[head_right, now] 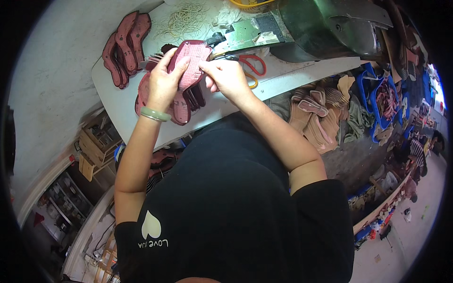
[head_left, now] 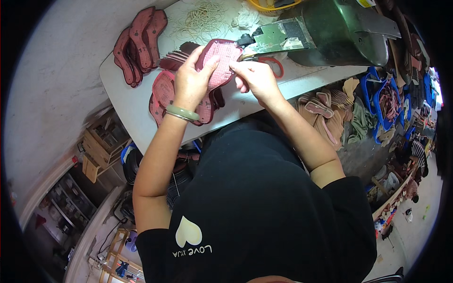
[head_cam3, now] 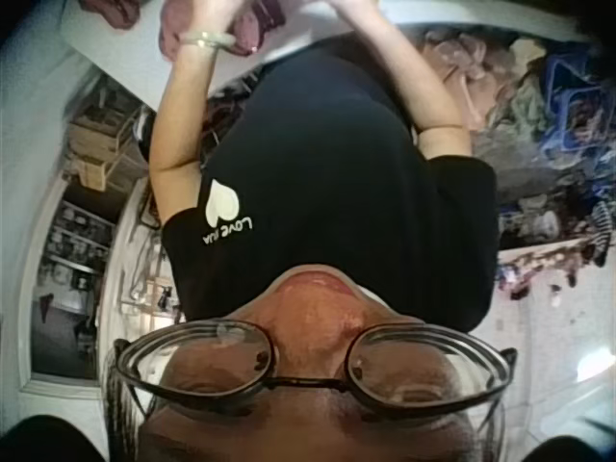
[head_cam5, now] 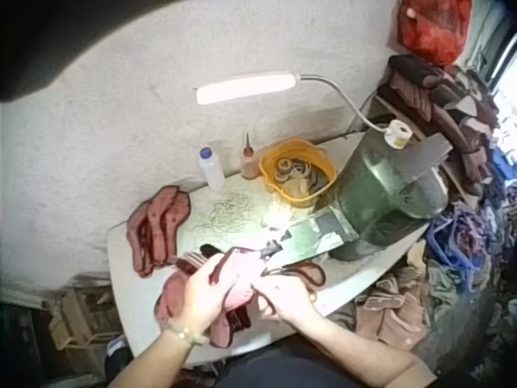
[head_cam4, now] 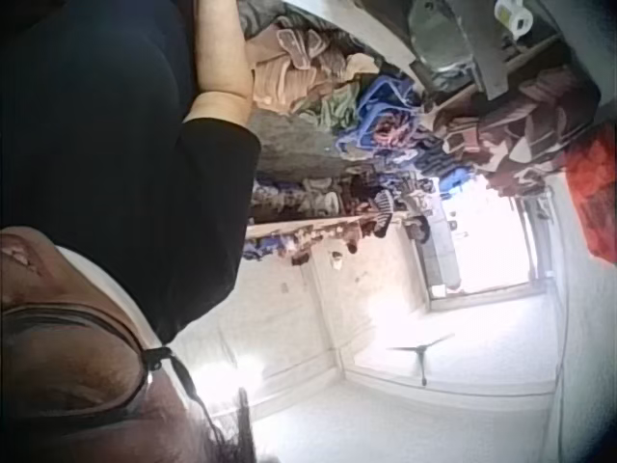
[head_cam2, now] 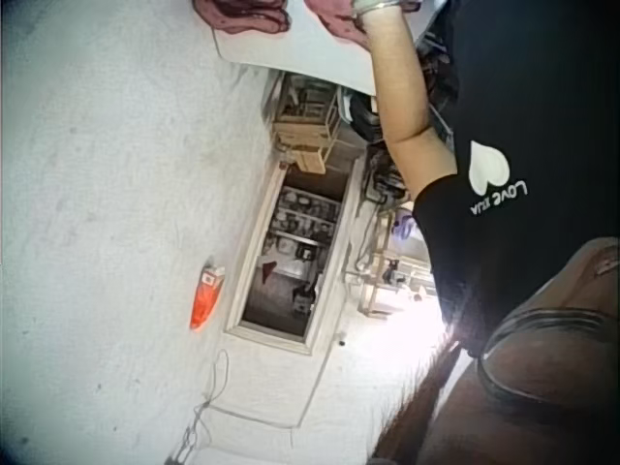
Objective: The person peels the backing from shoe lining pads and attaches the pads onto shoe insoles by hand.
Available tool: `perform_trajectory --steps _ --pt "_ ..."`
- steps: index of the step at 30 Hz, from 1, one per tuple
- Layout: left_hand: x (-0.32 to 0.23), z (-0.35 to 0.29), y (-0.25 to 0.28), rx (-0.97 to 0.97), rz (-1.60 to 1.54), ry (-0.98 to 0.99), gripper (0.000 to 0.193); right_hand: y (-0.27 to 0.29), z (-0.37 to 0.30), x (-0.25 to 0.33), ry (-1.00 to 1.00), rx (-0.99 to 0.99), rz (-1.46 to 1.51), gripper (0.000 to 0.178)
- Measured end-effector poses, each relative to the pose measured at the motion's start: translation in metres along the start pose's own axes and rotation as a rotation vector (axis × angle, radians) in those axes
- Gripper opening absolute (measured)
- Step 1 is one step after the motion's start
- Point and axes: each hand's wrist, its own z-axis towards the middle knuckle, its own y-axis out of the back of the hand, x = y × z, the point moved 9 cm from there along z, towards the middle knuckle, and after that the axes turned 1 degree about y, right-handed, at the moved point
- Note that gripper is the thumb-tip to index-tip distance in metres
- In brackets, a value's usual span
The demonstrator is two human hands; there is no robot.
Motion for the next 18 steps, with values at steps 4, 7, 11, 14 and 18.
perform_trajectory --steps 4,7,11,14,18 --pt "-0.002 -0.012 -0.007 -0.092 -0.067 -0.066 0.043 0.009 -0.007 0.003 0.284 -0.112 -0.036 0.025" --pt "-0.010 -0.017 -0.015 -0.107 -0.130 -0.108 0.043 0.003 -0.022 -0.014 0.428 -0.143 0.040 0.024" --pt "-0.006 -0.014 -0.010 -0.209 -0.077 -0.077 0.044 -0.018 -0.022 -0.037 0.285 0.002 -0.152 0.019" --pt "-0.009 -0.009 -0.012 -0.196 -0.043 -0.083 0.044 -0.011 -0.017 -0.041 0.359 -0.025 -0.116 0.021" --pt "-0.007 -0.005 -0.005 -0.275 -0.079 -0.132 0.043 -0.015 -0.017 -0.041 0.362 -0.031 -0.017 0.020"
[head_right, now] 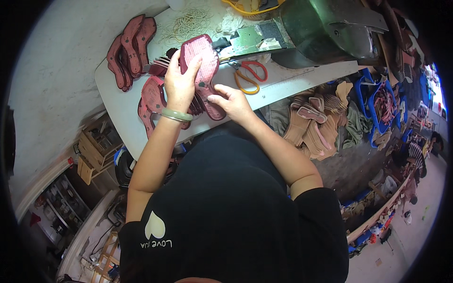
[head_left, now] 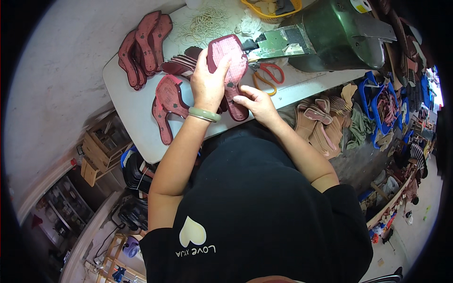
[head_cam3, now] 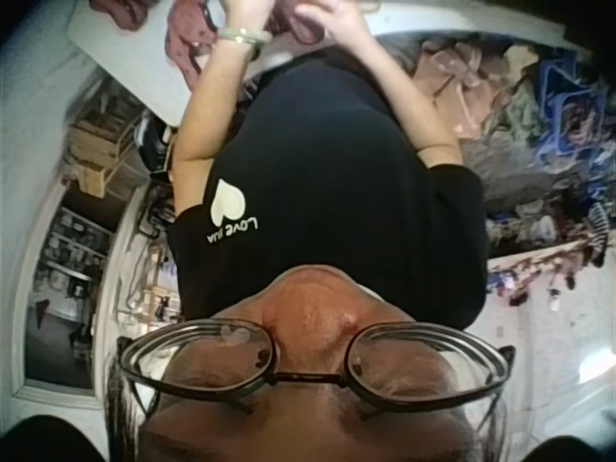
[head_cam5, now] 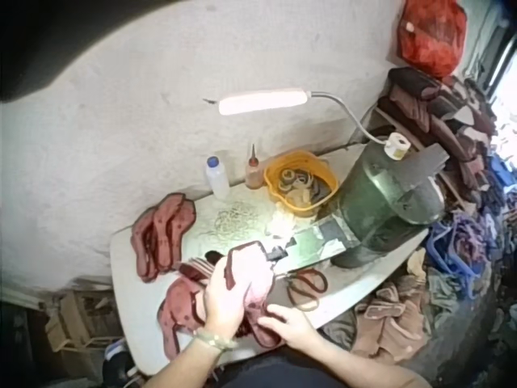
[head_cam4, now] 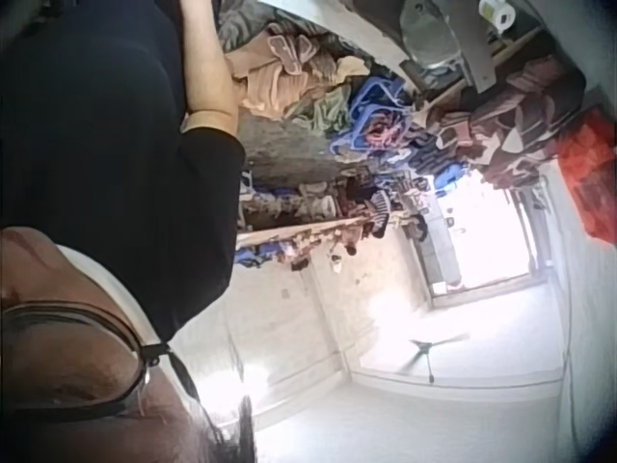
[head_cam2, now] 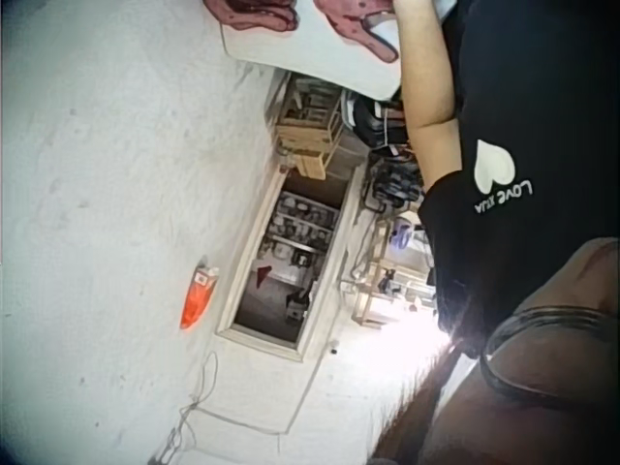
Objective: The person peels the backing from shoe lining pads and attaches the pads onto shoe insoles by hand.
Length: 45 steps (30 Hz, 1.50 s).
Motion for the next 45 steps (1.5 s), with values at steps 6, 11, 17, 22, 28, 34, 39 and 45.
perform_trajectory --steps 6,11,17,22,28,34,39,45 --pt "0.007 -0.004 0.013 0.088 -0.294 0.133 0.039 -0.020 0.006 0.003 0.039 0.075 -0.018 0.016" --pt "-0.004 -0.033 0.033 0.159 -0.435 0.109 0.045 -0.036 -0.017 0.016 0.119 0.088 -0.135 0.022" --pt "-0.017 -0.071 0.040 0.263 -0.622 0.087 0.049 -0.026 -0.029 0.088 0.153 0.136 0.060 0.030" --pt "-0.017 -0.090 0.039 0.297 -0.620 0.057 0.055 -0.029 -0.053 0.108 0.273 0.001 -0.082 0.026" --pt "-0.023 -0.102 0.031 0.332 -0.544 -0.123 0.084 -0.029 -0.064 0.120 0.280 -0.131 -0.184 0.024" --pt "-0.002 -0.114 0.041 0.169 -0.195 -0.187 0.099 -0.038 -0.043 0.108 0.157 -0.022 0.129 0.023" --pt "0.013 -0.053 0.129 -0.175 -0.056 -0.155 0.080 -0.031 -0.034 0.079 0.045 0.045 0.160 0.030" --pt "0.002 0.055 0.222 -0.661 0.500 -0.353 0.077 -0.004 -0.033 0.057 -0.034 -0.069 0.181 0.025"
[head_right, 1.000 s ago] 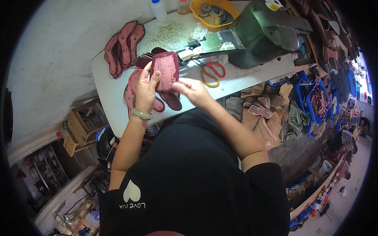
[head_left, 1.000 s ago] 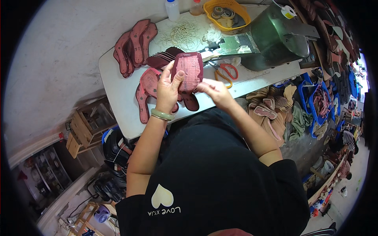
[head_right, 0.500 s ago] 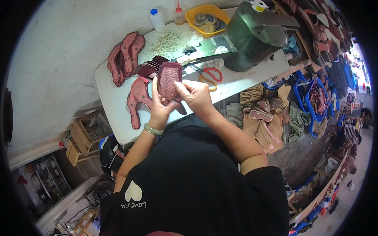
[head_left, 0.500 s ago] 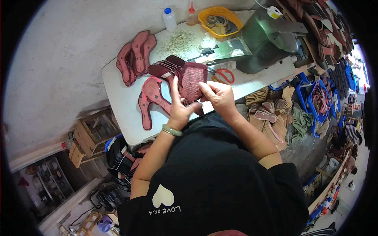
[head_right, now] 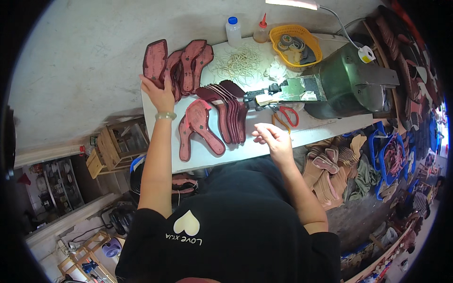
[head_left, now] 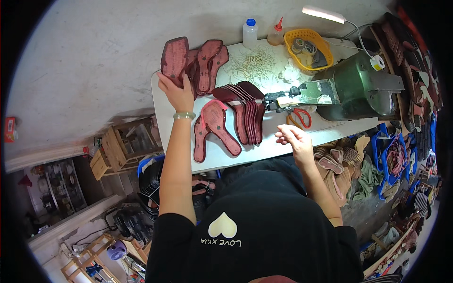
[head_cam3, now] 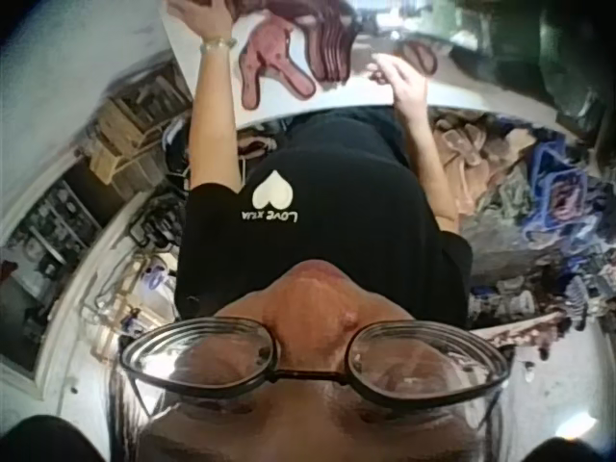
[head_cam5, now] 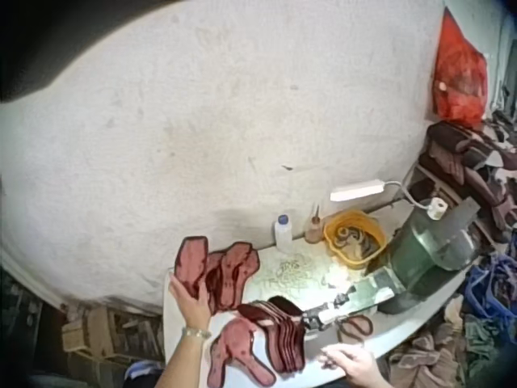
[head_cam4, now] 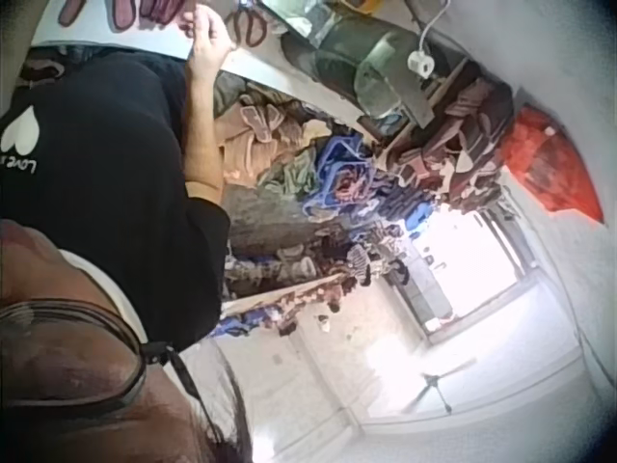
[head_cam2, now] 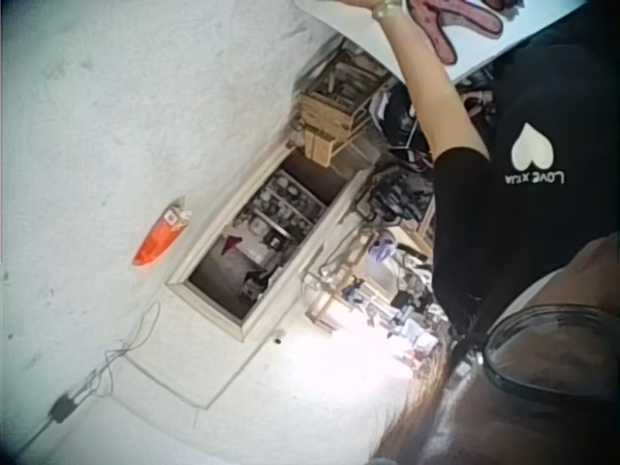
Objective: The person peels the backing from shoe lining pads and attaches the pads onto shoe insoles by hand.
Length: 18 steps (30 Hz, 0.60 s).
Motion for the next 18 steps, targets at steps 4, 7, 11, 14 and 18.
perform_trajectory --steps 4,7,11,14,18 --pt "0.103 -0.006 -0.080 0.538 0.445 0.017 0.076 0.002 -0.003 0.006 0.012 0.014 -0.082 0.024" --pt "0.101 -0.011 -0.073 0.427 0.382 -0.022 0.065 0.012 -0.001 0.005 0.002 -0.021 -0.084 0.024" --pt "0.085 -0.051 -0.024 0.310 0.089 0.128 0.050 -0.001 0.004 0.004 -0.036 0.059 -0.062 0.025" --pt "0.070 -0.082 0.014 0.307 -0.419 0.570 0.044 -0.032 0.009 0.032 0.107 0.154 -0.051 0.025" --pt "-0.098 -0.034 0.093 0.404 -1.145 0.233 0.026 -0.053 0.028 0.026 0.046 0.253 -0.088 0.022"
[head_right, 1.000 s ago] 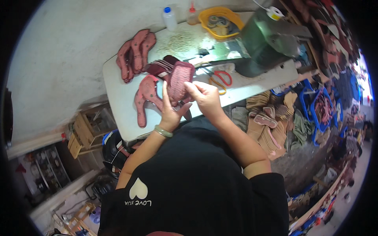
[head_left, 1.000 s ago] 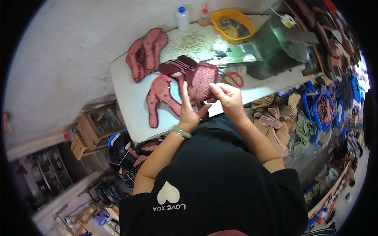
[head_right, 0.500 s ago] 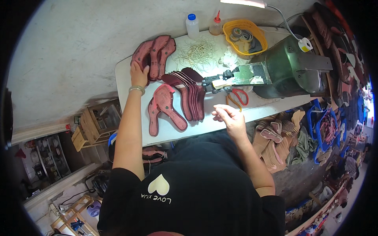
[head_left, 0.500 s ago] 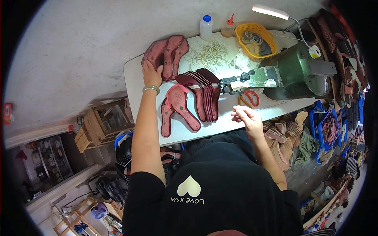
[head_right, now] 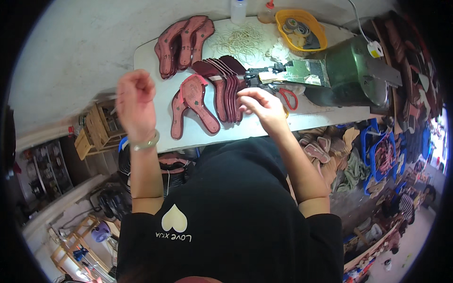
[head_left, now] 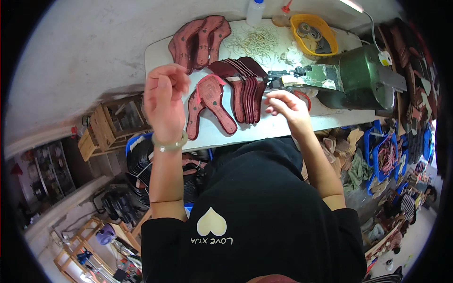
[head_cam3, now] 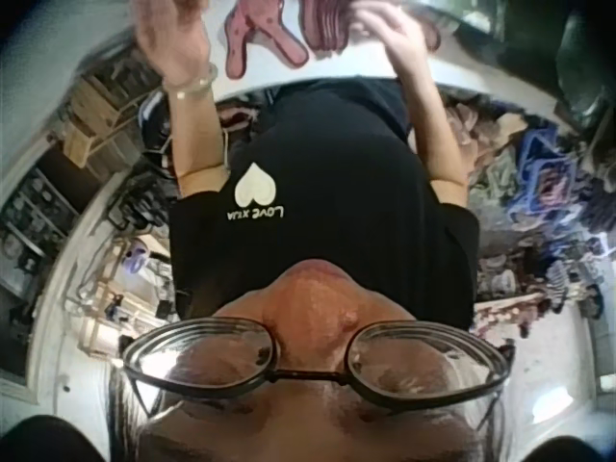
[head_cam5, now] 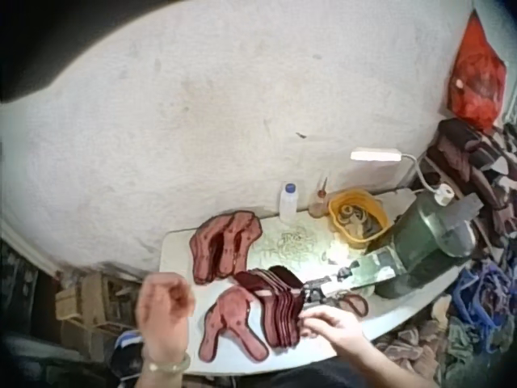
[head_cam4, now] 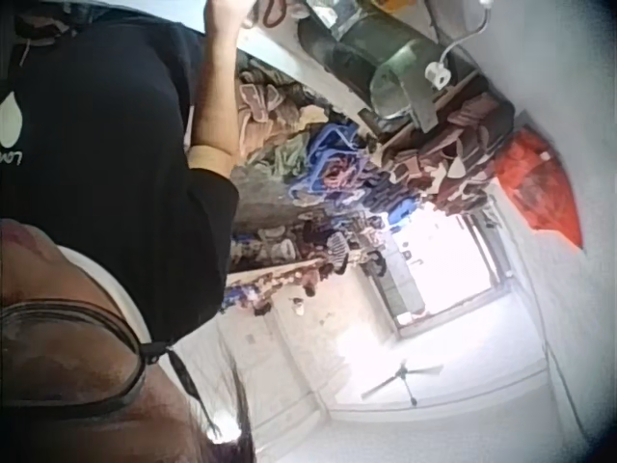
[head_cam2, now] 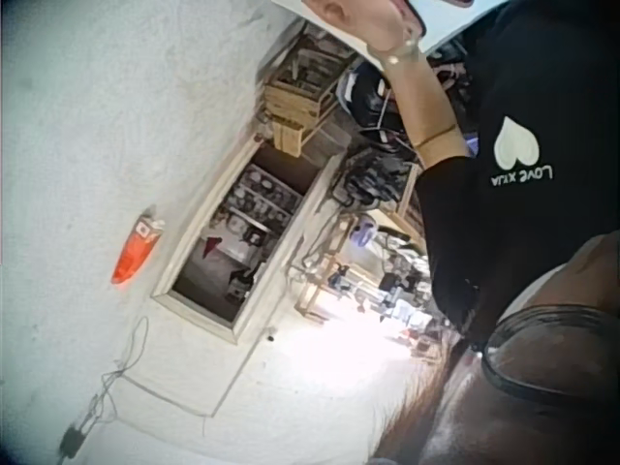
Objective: The person peels the backing from shoe lining pads and attaches the pads onto shoe insoles by hand.
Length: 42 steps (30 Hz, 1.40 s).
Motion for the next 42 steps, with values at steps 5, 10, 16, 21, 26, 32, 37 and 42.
perform_trajectory --steps 5,10,16,21,26,32,37,42 --pt "-0.128 -0.047 -0.104 0.788 -0.549 -0.061 0.017 -0.058 0.011 -0.071 -0.185 0.174 -0.264 0.018" --pt "-0.131 -0.056 -0.088 0.636 -0.498 -0.051 0.015 -0.102 0.013 -0.102 -0.142 0.278 -0.450 0.018" --pt "-0.147 -0.083 -0.081 0.581 -0.487 -0.008 0.014 -0.098 0.044 -0.144 0.000 0.223 -0.512 0.032" --pt "-0.158 -0.096 -0.078 0.555 -0.489 0.024 0.014 -0.110 0.052 -0.142 0.150 0.109 -0.921 0.064" --pt "-0.170 -0.109 -0.077 0.539 -0.503 0.056 0.016 -0.120 0.052 -0.147 0.205 0.049 -1.032 0.084" --pt "-0.185 -0.120 -0.081 0.545 -0.524 0.103 0.019 -0.111 0.059 -0.164 0.179 0.051 -1.047 0.094" --pt "-0.186 -0.125 -0.091 0.547 -0.557 0.158 0.023 -0.124 0.050 -0.158 0.188 0.053 -1.193 0.103" --pt "-0.185 -0.125 -0.100 0.552 -0.589 0.216 0.026 -0.119 0.057 -0.161 0.196 0.026 -1.243 0.102"
